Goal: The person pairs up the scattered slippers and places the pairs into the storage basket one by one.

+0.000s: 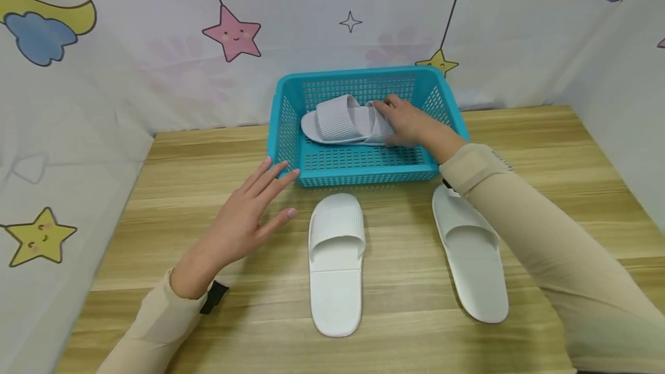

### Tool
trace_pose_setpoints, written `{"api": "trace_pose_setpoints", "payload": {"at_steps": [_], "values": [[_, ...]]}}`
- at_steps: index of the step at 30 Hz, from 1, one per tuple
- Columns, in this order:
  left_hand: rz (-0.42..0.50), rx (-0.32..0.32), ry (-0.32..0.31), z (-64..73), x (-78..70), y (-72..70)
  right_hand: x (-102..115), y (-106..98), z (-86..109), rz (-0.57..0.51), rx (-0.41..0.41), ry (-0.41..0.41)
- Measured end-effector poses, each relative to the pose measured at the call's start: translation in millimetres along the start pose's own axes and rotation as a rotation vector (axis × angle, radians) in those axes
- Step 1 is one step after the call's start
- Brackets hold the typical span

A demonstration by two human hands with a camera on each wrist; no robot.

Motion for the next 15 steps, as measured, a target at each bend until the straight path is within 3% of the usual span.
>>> {"api": "trace_pose_setpoints", "payload": {"at_steps": [15], "values": [[0.007,-0.007,0.024,-1.9,-1.7,-0.8,-3.7,1.8,0.1,-0.018,0.013,-0.008]]}}
Point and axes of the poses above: each hand's wrist, its own z-axis away from the middle knuckle, its own y-axis out of the palm, x = y × z, the point moved 6 cm from there along -z, towards the middle knuckle, and after that the axes turned 12 degrees about -y, right-handed, at the moved point
